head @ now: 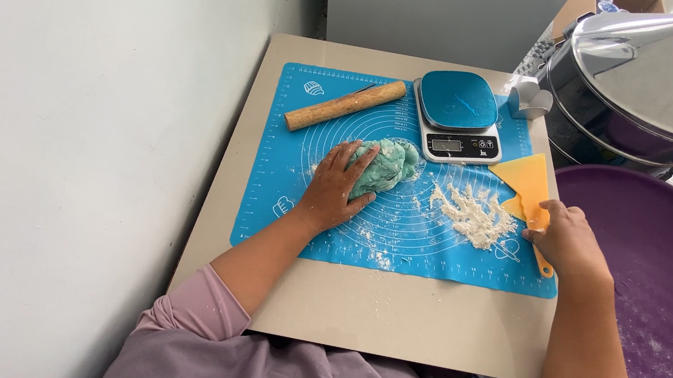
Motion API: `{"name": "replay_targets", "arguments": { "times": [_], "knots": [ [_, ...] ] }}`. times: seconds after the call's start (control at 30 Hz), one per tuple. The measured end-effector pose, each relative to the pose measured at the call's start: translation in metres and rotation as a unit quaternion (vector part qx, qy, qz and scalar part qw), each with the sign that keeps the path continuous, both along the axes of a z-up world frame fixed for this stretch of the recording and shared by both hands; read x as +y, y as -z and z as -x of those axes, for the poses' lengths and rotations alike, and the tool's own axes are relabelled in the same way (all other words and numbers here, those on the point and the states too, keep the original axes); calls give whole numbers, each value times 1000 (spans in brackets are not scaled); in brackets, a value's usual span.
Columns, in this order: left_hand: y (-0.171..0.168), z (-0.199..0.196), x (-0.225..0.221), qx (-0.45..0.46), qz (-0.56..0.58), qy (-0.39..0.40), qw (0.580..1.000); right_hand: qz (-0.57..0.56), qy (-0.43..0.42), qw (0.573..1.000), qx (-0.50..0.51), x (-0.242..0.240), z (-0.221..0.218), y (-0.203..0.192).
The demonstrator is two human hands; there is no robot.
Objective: Kneading a small piece of blue-colored dough on a silicone mat using hands and a scraper.
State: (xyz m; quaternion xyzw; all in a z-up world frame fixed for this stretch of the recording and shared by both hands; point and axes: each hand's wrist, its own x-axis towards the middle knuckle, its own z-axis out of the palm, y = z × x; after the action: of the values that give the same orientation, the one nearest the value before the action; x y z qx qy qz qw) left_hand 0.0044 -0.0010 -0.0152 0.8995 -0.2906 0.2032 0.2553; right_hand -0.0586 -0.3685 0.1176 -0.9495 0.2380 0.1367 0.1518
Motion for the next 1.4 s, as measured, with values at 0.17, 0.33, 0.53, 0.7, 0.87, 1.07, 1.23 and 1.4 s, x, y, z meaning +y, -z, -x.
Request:
{"name": "replay_targets", "arguments": {
  "times": [0.17,0.33,0.53,0.7,0.87,1.07,1.23,1.4],
  "knots": [
    [-6,5,-1,18,-1,-10,1000,-14,9,1000,-4,1,1,-5],
    [2,4,-3,21,5,-17,1000,-27,16,999,-9,8,7,-22],
    [4,0,-5,48,-4,-29,998,-81,52,994,-57,4,19,-38],
    [5,0,-4,50,0,-29,998,-145,-14,956,-257,1,30,-39],
    [6,0,-5,47,5,-30,998,-183,-167,918,-311,29,25,-50],
    [5,-2,-10,45,0,-47,998,-84,-272,943,-172,89,14,-97],
    [6,-6,-9,42,5,-57,997,-25,-331,925,-185,113,1,-134],
    [-2,2,-5,45,55,-19,997,-107,-343,890,-279,135,-2,-151]
  ]
}}
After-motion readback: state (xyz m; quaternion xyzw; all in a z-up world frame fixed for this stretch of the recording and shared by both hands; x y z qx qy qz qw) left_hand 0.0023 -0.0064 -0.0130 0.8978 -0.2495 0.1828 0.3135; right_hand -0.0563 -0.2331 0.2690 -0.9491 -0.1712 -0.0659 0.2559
